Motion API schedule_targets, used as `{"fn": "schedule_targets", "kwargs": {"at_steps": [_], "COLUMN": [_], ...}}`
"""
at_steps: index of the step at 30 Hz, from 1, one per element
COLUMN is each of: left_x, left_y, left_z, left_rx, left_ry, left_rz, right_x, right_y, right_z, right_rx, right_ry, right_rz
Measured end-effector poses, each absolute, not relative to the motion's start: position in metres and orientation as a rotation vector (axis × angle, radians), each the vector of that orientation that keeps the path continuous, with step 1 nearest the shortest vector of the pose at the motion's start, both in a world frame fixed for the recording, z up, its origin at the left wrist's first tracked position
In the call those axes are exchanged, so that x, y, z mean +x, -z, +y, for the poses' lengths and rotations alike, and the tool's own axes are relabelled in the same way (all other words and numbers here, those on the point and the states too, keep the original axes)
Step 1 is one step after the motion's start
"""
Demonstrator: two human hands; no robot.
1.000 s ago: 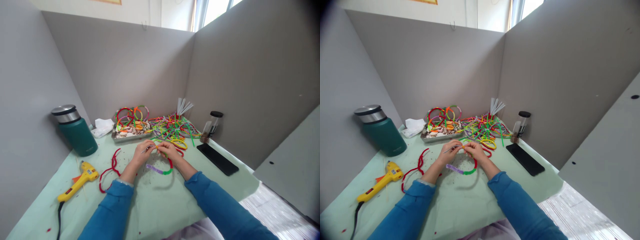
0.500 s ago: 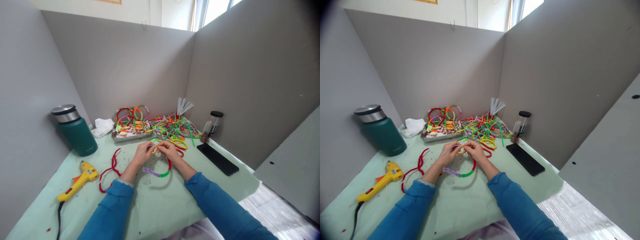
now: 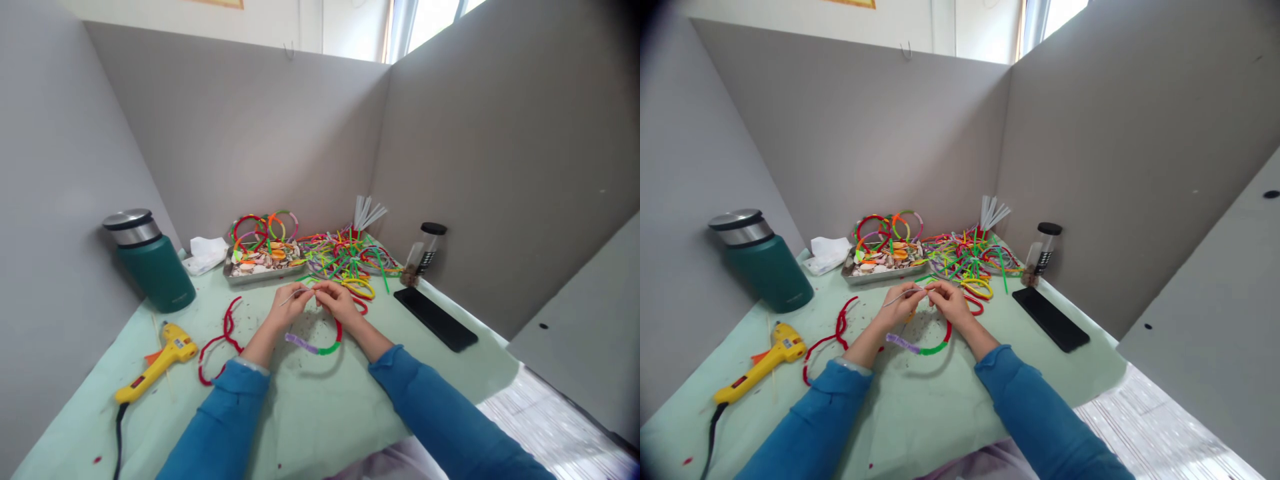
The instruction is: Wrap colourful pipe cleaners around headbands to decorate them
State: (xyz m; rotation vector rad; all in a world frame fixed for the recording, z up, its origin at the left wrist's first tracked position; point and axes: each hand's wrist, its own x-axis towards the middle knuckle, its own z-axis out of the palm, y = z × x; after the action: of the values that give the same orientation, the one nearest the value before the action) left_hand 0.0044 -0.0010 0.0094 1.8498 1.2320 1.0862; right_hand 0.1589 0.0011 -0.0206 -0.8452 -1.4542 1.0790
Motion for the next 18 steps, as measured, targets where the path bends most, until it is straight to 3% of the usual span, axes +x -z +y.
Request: {"fn": "schedule_targets", "kwargs": {"at_steps": [10, 18], "left_x": [-0.0010, -0.0058], "left_y": [-0.0086, -0.0110], "left_z": [-0.0037, 0.0010], "left_rx": [1.719, 1.829], "left_ry": [-0.889, -0.855], "left_rz": [1.027, 0.952], "right_x": [0.1562, 0.1588], "right_y": [0.0172, 0.0211], "right_z": [-0.0010, 0.0045], "right_rx": [-0.868, -0.843], "right_ry": [-0.997, -1.179], "right_rz": [-1.500, -1.358]}}
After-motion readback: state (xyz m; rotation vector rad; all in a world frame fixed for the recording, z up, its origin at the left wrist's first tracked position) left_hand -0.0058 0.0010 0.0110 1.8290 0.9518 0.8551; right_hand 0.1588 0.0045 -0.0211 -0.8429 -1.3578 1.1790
